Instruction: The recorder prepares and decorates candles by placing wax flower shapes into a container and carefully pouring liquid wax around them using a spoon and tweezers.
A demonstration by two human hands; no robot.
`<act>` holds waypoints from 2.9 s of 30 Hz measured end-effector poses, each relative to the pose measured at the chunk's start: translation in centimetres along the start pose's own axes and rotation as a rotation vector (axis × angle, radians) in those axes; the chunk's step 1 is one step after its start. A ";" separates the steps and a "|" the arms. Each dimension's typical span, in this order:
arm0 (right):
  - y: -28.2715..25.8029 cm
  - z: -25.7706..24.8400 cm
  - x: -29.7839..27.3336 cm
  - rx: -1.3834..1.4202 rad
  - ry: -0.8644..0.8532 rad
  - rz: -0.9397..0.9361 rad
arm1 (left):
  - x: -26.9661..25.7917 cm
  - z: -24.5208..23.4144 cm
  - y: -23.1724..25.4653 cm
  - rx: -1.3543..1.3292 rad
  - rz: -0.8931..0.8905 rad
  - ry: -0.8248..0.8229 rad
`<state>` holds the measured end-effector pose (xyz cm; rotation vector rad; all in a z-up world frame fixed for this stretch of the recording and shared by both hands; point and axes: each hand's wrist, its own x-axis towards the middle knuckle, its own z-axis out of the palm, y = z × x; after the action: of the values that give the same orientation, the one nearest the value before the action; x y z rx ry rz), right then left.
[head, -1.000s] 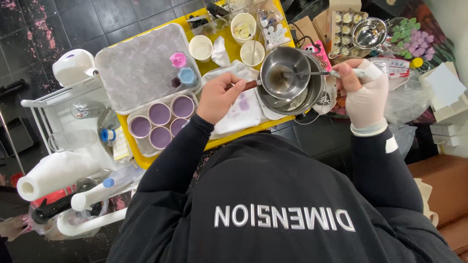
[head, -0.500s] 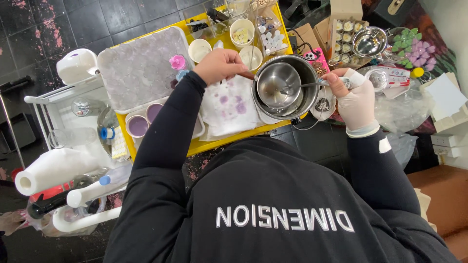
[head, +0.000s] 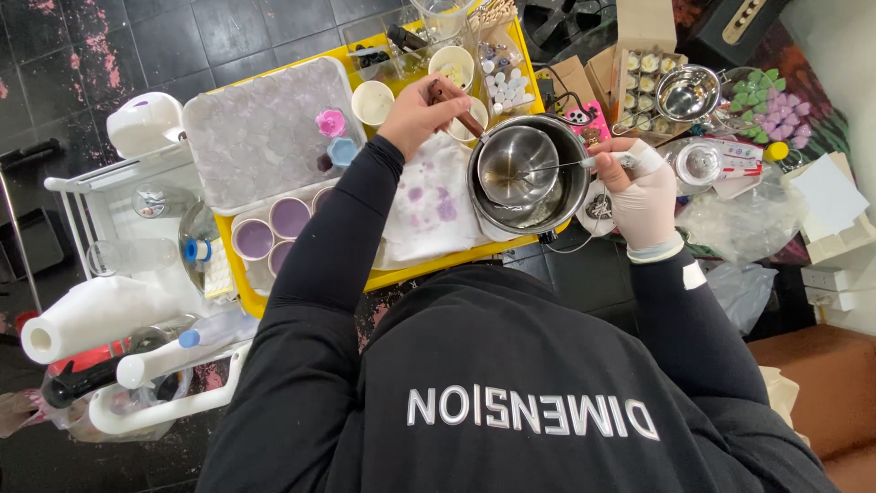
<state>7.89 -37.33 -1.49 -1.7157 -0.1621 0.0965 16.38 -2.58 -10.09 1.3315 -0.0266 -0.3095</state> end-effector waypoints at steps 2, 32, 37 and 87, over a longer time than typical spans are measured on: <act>0.5 0.1 0.3 0.014 -0.003 -0.006 | -0.9 0.6 -0.2 -0.055 0.026 0.005; 0.4 1.5 4.6 0.037 0.064 0.117 | -2.4 1.8 -2.8 -0.250 0.118 0.073; 1.9 1.3 4.9 0.138 0.041 0.132 | -2.9 1.8 -3.1 -0.241 0.119 0.083; 0.6 -0.6 0.1 -0.133 0.185 0.080 | -7.2 -6.2 4.0 1.437 -0.599 0.796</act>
<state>8.10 -37.97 -1.95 -1.8539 0.0385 -0.0144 11.50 5.80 -6.68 2.8070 1.0025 -0.2184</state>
